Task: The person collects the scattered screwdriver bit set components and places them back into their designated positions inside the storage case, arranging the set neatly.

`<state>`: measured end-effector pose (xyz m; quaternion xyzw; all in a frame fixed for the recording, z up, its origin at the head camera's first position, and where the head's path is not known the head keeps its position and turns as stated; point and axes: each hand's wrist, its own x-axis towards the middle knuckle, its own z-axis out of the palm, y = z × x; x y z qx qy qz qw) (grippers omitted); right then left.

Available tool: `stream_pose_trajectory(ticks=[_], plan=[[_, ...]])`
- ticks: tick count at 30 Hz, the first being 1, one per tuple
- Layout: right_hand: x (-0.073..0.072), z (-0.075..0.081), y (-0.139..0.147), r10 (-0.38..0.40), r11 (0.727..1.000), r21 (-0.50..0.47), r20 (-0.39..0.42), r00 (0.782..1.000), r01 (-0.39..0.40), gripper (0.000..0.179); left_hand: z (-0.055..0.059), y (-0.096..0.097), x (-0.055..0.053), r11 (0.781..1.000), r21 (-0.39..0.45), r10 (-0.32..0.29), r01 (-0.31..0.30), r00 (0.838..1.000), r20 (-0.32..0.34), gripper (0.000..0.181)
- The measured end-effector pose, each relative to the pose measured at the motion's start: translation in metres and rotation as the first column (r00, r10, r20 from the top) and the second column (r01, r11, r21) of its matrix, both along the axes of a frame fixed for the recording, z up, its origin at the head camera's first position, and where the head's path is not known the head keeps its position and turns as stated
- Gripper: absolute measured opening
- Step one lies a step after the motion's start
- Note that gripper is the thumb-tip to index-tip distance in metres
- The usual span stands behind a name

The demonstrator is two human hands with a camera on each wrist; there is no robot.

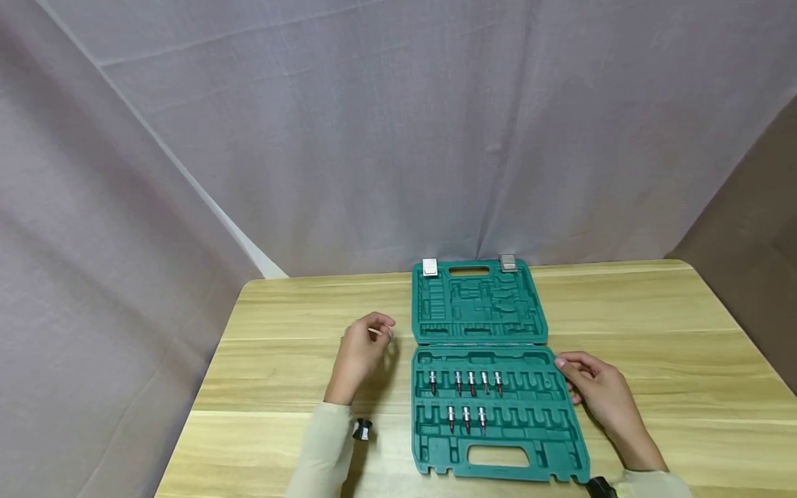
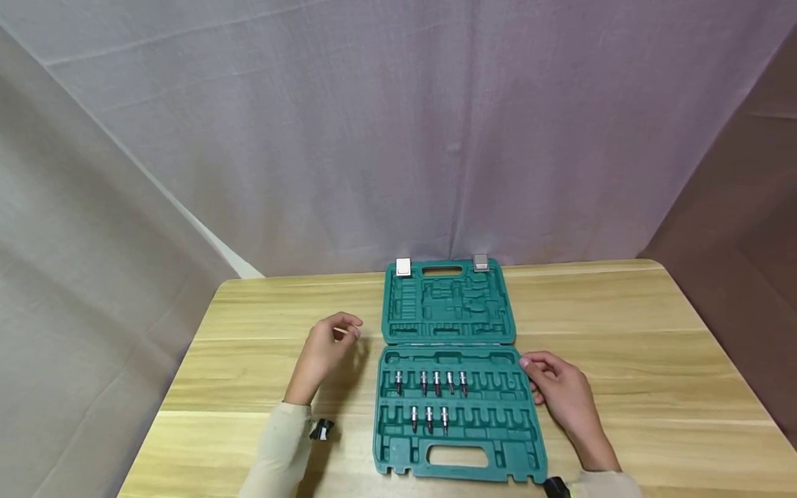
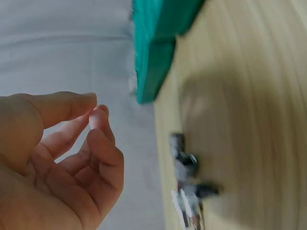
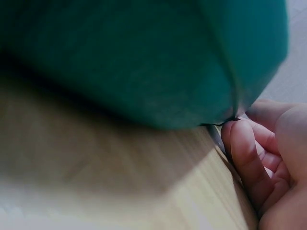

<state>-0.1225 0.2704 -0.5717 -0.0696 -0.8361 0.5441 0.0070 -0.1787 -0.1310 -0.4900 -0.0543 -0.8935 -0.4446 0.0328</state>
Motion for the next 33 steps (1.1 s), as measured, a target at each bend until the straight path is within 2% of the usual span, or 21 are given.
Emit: stream_pose_trajectory(ticks=[2,7,15,23,27,33], plan=[[0.000,0.001,-0.001,0.000,1.000,0.004,-0.002,1.000,0.000,0.047,-0.003,-0.005,-0.003,0.999,-0.029,0.030,-0.029,1.000,0.009,0.014],[0.000,0.000,0.000,0.005,1.000,0.022,-0.002,1.000,-0.005,0.047,-0.010,-0.012,-0.011,0.991,-0.122,0.061,-0.055,0.997,0.041,0.015],[0.000,-0.003,0.001,-0.002,1.000,0.005,0.010,1.000,0.002,0.047,-0.018,-0.015,-0.014,0.961,-0.276,0.030,-0.015,0.998,0.053,0.017],[0.001,-0.001,-0.001,-0.005,1.000,-0.002,0.003,1.000,0.005,0.046,-0.023,-0.015,-0.014,0.893,-0.450,0.000,-0.011,1.000,-0.024,0.013],[0.000,-0.001,-0.001,-0.003,1.000,0.004,0.002,1.000,0.003,0.047,-0.024,-0.016,-0.014,0.879,-0.476,-0.015,-0.015,0.998,-0.060,0.012],[0.000,-0.001,0.001,-0.003,1.000,0.011,0.009,1.000,0.003,0.047,-0.025,-0.017,-0.017,0.867,-0.498,-0.069,0.017,0.994,-0.086,0.011]])
